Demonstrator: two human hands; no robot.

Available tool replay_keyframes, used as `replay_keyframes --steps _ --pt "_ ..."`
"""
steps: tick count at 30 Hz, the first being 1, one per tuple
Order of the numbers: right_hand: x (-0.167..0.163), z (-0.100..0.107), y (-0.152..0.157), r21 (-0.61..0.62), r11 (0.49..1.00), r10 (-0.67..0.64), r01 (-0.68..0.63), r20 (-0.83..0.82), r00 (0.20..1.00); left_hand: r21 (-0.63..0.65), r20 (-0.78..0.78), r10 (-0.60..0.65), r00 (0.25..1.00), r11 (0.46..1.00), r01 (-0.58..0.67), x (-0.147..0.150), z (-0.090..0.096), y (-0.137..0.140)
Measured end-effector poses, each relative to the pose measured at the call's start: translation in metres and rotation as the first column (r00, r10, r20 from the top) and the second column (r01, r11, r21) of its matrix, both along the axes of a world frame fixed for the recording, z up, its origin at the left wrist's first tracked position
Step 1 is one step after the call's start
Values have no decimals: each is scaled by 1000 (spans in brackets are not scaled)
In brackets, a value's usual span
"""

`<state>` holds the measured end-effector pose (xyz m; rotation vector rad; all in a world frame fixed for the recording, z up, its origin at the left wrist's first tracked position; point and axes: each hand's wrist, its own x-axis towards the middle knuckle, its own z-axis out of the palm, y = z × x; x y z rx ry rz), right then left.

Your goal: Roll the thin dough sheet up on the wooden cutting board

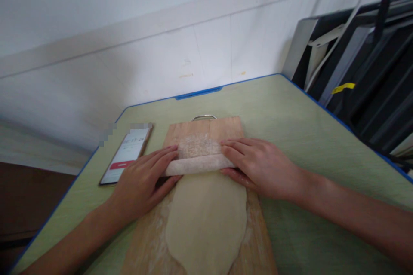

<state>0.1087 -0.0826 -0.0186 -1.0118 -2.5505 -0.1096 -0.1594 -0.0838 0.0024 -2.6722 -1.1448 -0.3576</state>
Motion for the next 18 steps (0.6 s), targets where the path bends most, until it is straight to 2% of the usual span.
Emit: replay_keyframes --steps 18 --pt "2 1 0 53 999 10 -11 14 1000 -39 -8 1 1000 999 -1 -1 0 -1"
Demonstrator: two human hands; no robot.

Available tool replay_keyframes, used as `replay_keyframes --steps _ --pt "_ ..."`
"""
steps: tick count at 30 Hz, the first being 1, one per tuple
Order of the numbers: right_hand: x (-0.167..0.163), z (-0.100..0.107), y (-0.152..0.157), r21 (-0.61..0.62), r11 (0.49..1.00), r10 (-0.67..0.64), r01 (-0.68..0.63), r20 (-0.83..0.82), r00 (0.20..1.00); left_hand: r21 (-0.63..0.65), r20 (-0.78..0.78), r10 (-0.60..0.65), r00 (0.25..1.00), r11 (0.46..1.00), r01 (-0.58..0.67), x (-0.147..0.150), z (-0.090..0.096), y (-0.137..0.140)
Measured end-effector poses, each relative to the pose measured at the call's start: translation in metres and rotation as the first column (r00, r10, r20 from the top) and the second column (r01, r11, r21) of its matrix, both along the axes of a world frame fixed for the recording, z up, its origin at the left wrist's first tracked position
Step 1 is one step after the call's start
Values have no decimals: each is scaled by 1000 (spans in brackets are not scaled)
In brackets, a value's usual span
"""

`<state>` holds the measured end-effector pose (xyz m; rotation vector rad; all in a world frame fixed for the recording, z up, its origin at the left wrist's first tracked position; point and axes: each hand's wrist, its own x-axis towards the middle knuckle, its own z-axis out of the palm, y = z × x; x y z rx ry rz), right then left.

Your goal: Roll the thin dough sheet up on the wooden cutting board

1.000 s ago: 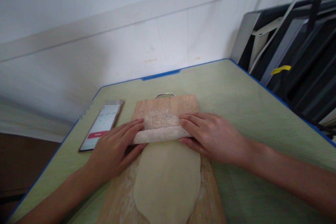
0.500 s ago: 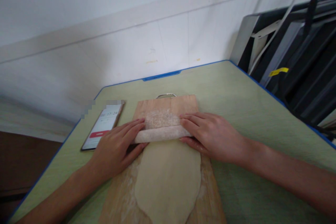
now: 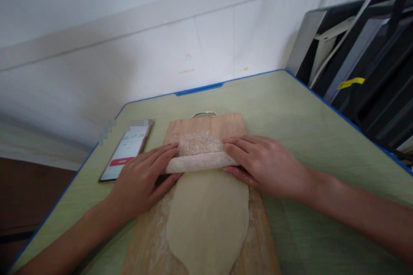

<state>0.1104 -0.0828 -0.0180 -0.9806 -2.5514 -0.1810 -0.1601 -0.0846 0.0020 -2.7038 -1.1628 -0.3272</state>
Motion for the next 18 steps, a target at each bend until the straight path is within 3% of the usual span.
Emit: replay_keyframes --steps 18 --pt "3 1 -1 9 1000 19 -19 -11 1000 12 -26 -6 1000 1000 6 -2 2 -1"
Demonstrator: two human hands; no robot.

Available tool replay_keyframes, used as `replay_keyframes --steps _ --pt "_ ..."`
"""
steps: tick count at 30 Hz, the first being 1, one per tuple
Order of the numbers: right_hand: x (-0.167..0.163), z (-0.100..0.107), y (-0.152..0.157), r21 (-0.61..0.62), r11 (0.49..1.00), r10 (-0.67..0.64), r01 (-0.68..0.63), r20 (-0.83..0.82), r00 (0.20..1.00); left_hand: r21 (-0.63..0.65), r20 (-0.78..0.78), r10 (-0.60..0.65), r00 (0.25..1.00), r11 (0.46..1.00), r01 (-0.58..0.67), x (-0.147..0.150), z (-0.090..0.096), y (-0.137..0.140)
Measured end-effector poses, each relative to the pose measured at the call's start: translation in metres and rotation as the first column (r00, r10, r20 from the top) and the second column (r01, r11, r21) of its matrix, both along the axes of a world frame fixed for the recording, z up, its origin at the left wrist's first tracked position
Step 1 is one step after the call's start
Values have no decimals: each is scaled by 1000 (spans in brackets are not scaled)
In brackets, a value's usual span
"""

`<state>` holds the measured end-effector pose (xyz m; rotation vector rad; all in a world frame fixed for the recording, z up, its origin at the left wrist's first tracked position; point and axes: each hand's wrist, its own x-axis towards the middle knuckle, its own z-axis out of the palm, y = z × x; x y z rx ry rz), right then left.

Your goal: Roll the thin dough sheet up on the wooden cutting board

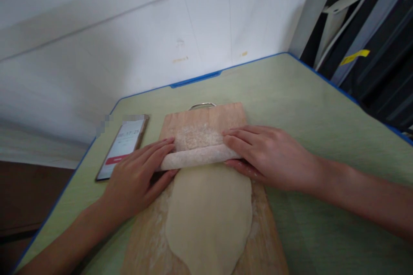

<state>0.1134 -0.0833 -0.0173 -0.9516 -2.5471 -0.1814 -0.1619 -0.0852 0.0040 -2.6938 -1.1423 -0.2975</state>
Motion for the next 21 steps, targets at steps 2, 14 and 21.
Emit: replay_keyframes --steps 2,14,21 --pt "0 0 0 -1 1000 -4 4 -3 1000 1 -3 -3 1000 1000 3 0 0 1" --pt "-5 3 -10 56 997 -49 47 40 998 21 -120 -24 992 999 27 1 7 -7" --pt "-6 3 1 4 1000 -1 1 27 1000 -7 -94 -68 993 998 68 1 7 -3"
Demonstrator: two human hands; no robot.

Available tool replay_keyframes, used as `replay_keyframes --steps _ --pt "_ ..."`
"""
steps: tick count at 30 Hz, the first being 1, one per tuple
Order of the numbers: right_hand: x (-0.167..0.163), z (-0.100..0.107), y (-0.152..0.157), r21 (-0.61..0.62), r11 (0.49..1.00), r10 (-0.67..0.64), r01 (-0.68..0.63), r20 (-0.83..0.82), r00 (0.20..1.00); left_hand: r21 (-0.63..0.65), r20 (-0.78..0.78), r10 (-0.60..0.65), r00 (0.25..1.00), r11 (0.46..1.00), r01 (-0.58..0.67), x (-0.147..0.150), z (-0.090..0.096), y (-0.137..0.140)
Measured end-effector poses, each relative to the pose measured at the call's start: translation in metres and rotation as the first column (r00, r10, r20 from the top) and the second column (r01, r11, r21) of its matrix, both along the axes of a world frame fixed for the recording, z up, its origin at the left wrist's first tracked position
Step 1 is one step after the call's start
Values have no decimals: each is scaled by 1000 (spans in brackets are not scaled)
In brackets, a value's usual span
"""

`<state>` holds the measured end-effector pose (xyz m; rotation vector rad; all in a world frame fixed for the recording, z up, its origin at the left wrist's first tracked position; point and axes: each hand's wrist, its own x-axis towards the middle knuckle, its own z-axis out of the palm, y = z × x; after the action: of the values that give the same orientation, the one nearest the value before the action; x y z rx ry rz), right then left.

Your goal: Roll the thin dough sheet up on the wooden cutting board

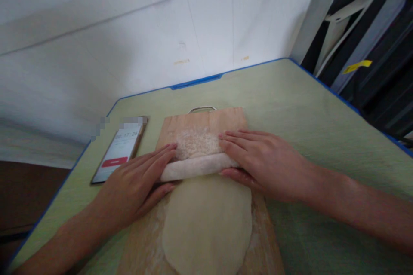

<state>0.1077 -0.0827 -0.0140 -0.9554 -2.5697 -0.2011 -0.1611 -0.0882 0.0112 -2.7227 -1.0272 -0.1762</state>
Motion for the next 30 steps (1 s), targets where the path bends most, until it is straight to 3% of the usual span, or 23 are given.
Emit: replay_keyframes --steps 4,9,13,16,22,30 --pt "2 -1 9 -33 999 -5 5 5 1000 -50 -21 47 999 998 -48 -1 -2 10" --pt "0 0 -4 51 998 -37 35 35 999 23 -36 78 996 997 -77 4 1 -2" --pt "-4 1 -14 109 993 -54 53 12 998 86 -39 29 999 996 -26 7 3 -14" --pt "-3 0 -7 39 998 -40 40 -3 999 56 -13 9 1000 998 -8 6 2 -10" --pt "2 0 13 -92 994 -50 51 9 999 -73 -22 106 994 992 -108 3 0 12" --pt "-4 1 -13 24 998 -64 63 18 998 -17 -16 198 980 980 -198 8 -4 -14"
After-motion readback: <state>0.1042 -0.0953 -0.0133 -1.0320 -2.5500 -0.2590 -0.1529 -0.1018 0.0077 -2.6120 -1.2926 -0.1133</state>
